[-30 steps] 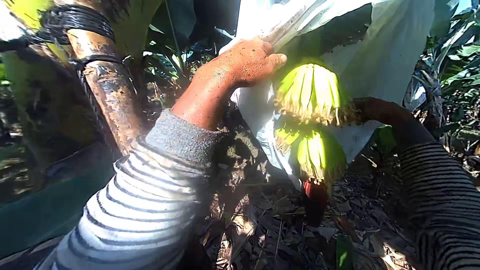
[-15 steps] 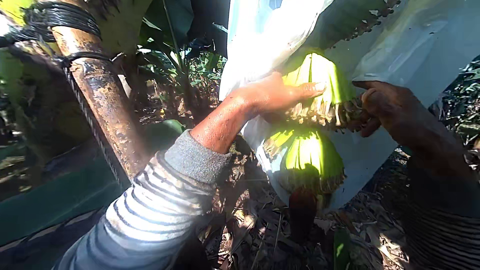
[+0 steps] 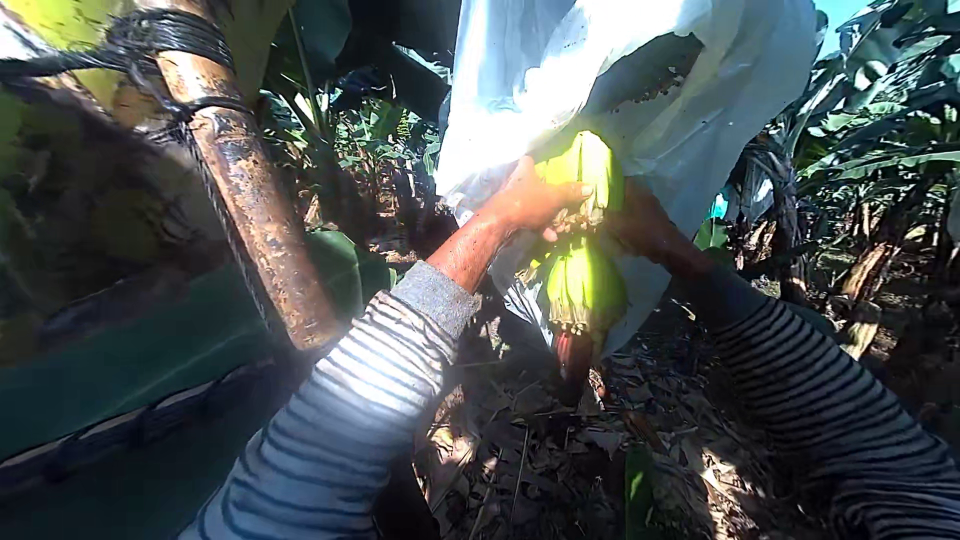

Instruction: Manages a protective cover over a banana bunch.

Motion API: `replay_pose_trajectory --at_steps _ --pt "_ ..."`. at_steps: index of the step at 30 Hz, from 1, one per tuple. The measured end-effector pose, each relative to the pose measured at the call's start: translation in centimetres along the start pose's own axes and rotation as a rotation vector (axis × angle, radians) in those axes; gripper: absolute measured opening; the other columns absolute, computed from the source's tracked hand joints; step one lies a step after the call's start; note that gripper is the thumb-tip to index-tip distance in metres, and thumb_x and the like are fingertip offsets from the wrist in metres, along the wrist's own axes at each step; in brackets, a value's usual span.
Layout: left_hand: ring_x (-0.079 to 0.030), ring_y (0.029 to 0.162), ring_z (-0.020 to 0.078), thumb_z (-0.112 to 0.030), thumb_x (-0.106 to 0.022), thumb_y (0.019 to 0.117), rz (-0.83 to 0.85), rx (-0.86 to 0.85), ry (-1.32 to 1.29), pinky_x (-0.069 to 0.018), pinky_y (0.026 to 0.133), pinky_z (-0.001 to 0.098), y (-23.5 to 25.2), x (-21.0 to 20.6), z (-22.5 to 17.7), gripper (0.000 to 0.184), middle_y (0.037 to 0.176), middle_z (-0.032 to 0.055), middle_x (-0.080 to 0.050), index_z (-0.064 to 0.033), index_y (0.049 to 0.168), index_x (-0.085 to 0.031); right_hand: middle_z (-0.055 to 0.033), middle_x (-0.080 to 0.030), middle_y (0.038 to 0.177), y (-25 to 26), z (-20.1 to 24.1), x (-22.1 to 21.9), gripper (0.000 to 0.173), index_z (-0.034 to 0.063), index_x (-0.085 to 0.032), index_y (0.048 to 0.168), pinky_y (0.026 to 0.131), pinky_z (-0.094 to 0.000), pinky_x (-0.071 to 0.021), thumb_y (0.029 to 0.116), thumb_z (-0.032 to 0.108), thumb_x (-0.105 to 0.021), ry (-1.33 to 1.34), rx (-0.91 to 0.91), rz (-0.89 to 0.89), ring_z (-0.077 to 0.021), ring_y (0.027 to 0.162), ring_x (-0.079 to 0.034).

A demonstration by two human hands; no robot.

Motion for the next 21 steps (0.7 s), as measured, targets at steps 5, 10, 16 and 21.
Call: replay_pose_trajectory --at_steps 5,10,16,21 --pt "-0.07 0.066 0.023 -0.046 -0.08 0.0869 0.016 -0.021 0.13 -0.0627 0.06 0.0404 0.2 1.0 0.4 0.093 0.095 0.0174 -0.068 -0.009 0.153 -0.026 -0.0237 -0.068 0.098 0.8 0.6 2.2 0.05 -0.0025 -0.049 0.132 0.075 -0.0633 -0.056 0.0963 0.027 -0.069 -0.668 0.05 0.038 -0.0442 0.09 -0.069" --pt "-0.068 0.059 0.0222 -0.049 -0.077 0.0888 0.071 -0.031 0.135 -0.0614 0.056 0.0392 -0.3 1.9 0.1 0.087 0.085 0.0154 -0.067 -0.0092 0.15 -0.031 -0.0228 -0.07 0.095 -1.0 3.0 6.3 0.021 0.0026 -0.071 0.103 0.074 -0.0651 -0.0525 0.1027 0.02 -0.06 -0.763 -0.015 0.239 -0.0427 0.089 -0.068" --pt "-0.068 0.095 0.0399 -0.067 -0.06 0.091 -0.301 -0.327 0.848 -0.053 0.079 0.0617 -5.1 2.0 -2.7 0.071 0.099 0.0215 -0.068 -0.0015 0.117 -0.065 -0.0133 -0.068 0.079 -4.4 0.5 7.3 0.043 0.0017 -0.061 0.118 0.051 -0.0367 -0.0576 0.0963 0.038 -0.072 -0.223 -0.187 0.376 -0.0207 0.052 -0.064" --pt "-0.071 0.092 0.0199 -0.032 -0.048 0.1056 -0.187 -0.768 0.642 -0.056 0.08 0.0443 -3.7 -1.3 -7.2 0.035 0.098 0.0067 -0.074 -0.0118 0.12 -0.073 -0.0086 -0.063 0.064 -3.4 1.8 3.2 0.03 0.0001 -0.064 0.101 0.043 -0.0288 -0.0529 0.1031 0.03 -0.063 0.278 -0.142 0.29 -0.0156 0.046 -0.06"
Point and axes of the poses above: each hand's wrist, its own y-axis towards the middle knuckle, its own x-axis out of the back of the hand, z = x × y, the point moved 1 cm from there along y, towards the middle knuckle
